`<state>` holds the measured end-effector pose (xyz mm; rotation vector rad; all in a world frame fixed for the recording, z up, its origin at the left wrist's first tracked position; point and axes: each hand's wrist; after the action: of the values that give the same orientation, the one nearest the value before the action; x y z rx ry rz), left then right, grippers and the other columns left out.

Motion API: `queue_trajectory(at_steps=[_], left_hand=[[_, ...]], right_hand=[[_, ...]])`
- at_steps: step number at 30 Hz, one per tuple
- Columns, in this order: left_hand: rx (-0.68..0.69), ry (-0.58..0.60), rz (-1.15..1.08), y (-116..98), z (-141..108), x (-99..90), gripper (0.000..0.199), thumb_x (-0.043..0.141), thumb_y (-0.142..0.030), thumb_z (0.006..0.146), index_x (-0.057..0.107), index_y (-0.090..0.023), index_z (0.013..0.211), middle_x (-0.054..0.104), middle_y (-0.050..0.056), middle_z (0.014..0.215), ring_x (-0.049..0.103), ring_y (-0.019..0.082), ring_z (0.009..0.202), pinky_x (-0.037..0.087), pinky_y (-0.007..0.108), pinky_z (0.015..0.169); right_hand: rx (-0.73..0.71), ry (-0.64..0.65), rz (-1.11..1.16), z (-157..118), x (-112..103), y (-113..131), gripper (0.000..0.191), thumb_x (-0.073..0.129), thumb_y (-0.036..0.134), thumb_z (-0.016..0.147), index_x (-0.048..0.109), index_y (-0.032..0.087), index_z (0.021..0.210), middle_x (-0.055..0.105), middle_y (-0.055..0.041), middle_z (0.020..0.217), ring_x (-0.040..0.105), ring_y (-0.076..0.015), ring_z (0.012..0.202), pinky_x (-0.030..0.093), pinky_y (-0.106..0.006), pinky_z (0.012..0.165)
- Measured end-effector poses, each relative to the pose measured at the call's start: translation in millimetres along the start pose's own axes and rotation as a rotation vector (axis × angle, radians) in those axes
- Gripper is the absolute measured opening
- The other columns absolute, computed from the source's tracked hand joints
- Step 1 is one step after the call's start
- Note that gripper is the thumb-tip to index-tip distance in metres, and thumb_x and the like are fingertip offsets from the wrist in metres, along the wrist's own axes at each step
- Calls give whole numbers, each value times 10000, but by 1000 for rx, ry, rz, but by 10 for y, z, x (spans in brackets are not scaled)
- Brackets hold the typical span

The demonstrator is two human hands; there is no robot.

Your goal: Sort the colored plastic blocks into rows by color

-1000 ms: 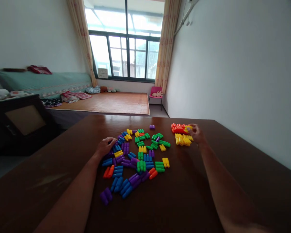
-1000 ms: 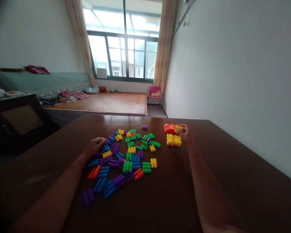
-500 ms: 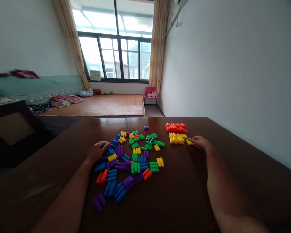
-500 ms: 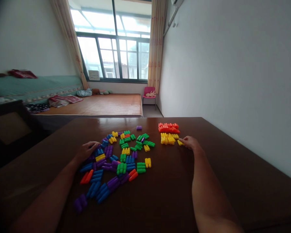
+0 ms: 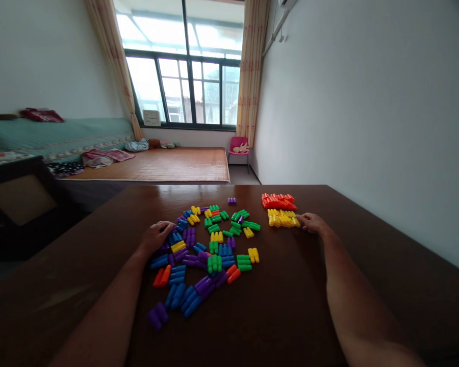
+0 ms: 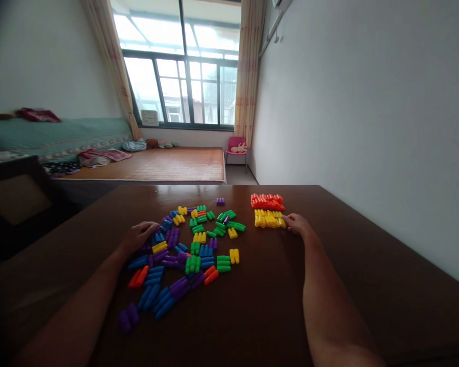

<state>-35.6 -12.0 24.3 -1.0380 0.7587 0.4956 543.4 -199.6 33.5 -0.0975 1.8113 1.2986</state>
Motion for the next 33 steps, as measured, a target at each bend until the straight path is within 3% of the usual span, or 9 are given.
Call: queue_trajectory(at_steps=[3, 7, 9, 12, 15, 19, 24, 29, 33], left_hand=[[0, 0, -3, -17, -16, 7, 505, 434, -612, 796, 728, -224, 928, 721, 58, 1028, 638, 245, 976, 471, 310, 884], [13, -11, 0, -37, -36, 32, 481, 434, -577, 819, 731, -214, 926, 720, 62, 1011, 639, 236, 960, 478, 301, 849], [17, -26, 6, -28, -37, 53, 464, 433, -559, 833, 734, -216, 920, 720, 58, 1001, 642, 227, 940, 476, 295, 842], [16, -44, 14, -15, -39, 80, 442, 434, -534, 846, 736, -217, 907, 721, 58, 981, 644, 220, 915, 471, 294, 831], [16, -46, 4, -36, -52, 84, 430, 441, -513, 847, 738, -206, 900, 719, 64, 965, 642, 219, 902, 471, 296, 814], [9, -44, -13, -89, -75, 74, 410, 452, -494, 849, 744, -208, 886, 718, 63, 955, 637, 220, 901, 469, 299, 793], [-18, -68, 2, -109, -89, 87, 378, 467, -466, 859, 748, -215, 888, 720, 66, 954, 639, 217, 895, 462, 296, 763], [-16, -78, 2, -98, -88, 118, 380, 457, -453, 874, 752, -213, 889, 719, 68, 952, 640, 211, 897, 460, 292, 761], [-19, -83, -1, -106, -93, 118, 372, 466, -449, 872, 753, -213, 886, 720, 70, 948, 640, 212, 893, 461, 291, 754]], right_hand=[[-33, -129, -76, 17, -45, 88, 393, 552, 544, 787, 659, 167, 765, 697, -69, 720, 616, -145, 548, 457, -248, 536], [-315, -293, -145, -103, 169, 556, 338, 487, 470, 837, 662, 182, 861, 713, -77, 788, 636, -187, 692, 467, -285, 647], [-508, -176, -101, -273, 470, 892, 343, 488, 463, 848, 661, 175, 915, 712, -88, 816, 639, -205, 740, 479, -307, 680], [-782, 124, -112, -566, 1081, 1379, 284, 500, 408, 866, 662, 188, 942, 707, -61, 832, 635, -192, 732, 491, -308, 693], [-953, 237, -244, -724, 1659, 1804, 194, 512, 287, 869, 661, 205, 963, 703, -42, 933, 641, -176, 823, 486, -297, 775], [-991, 203, -366, -662, 2155, 2342, 264, 495, 160, 863, 656, 179, 1071, 673, -92, 1115, 609, -195, 1018, 451, -309, 916], [-1064, 236, -491, -553, 2521, 2862, 440, 525, 106, 827, 598, 267, 1230, 631, -66, 1222, 546, -208, 1115, 393, -362, 1008], [-1073, 323, -570, -543, 2715, 2996, 412, 629, 209, 791, 608, 290, 1195, 638, -71, 1165, 562, -219, 1018, 433, -365, 929], [-1038, 267, -552, -527, 2604, 2914, 367, 656, 272, 785, 629, 194, 1142, 631, -109, 1062, 576, -201, 915, 450, -314, 860]])
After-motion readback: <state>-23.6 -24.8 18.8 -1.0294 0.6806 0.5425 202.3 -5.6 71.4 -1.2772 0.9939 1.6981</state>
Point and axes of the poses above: each hand's wrist, its own z-axis towards the middle knuckle, its own x-axis out of the palm, y = z × x
